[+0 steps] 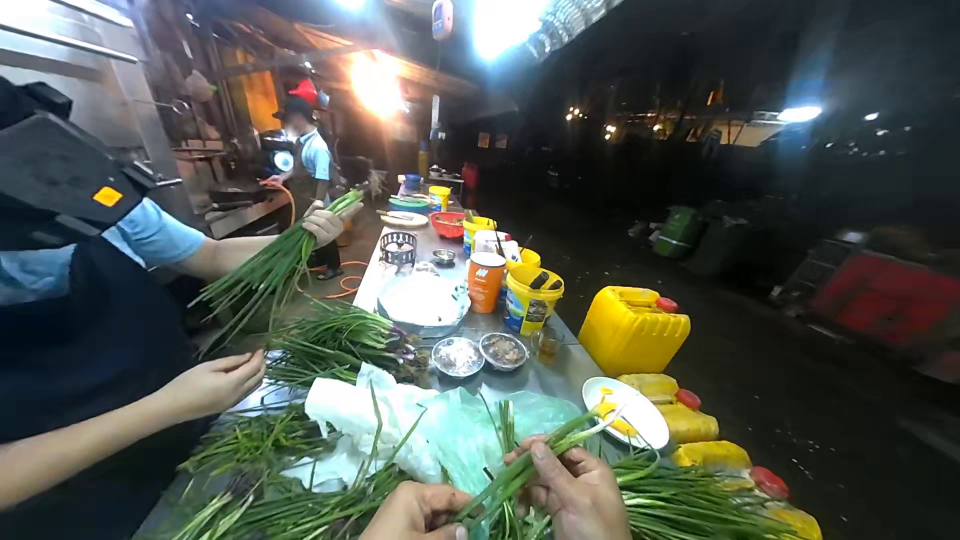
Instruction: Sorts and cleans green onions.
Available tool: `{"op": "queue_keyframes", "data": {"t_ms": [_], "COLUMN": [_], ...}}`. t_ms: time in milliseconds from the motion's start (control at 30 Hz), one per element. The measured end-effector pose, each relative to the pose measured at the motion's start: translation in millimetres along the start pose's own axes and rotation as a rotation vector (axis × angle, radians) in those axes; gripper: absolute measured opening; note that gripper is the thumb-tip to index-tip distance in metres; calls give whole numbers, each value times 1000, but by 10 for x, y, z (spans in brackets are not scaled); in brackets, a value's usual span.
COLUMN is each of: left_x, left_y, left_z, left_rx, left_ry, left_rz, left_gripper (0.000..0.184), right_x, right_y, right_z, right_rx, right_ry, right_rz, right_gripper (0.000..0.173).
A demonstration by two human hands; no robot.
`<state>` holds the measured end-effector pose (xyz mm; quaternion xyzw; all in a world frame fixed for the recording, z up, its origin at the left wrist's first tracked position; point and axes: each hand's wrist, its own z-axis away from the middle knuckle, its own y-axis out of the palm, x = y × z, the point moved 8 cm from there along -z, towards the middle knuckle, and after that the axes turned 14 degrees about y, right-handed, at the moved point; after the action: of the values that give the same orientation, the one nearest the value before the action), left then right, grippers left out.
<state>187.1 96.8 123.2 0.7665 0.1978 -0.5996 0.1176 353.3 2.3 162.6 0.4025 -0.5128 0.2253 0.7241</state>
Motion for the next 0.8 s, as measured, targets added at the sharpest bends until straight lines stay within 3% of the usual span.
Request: {"op": "queue_keyframes", "data": {"t_ms": [200,367,600,800], "left_x": [126,262,258,209], "left_y": [-138,-271,-394,-480], "left_z": [213,368,466,566], "left_rx": [-10,-64,-107,-113], "left_ry": [-51,-84,-94,-139], "left_rz": [302,439,409,161], "left_gripper": [36,35,31,27], "right_x": [40,97,195,262], "right_y": [-98,-238,-259,-258], "right_z": [1,-35,-58,-54], "right_rx": [-59,-135,-170,-184], "right_ry": [-14,-22,-48,-65], "right_rz": [-25,-35,-59,-57], "right_gripper": [21,23,23,24]}}
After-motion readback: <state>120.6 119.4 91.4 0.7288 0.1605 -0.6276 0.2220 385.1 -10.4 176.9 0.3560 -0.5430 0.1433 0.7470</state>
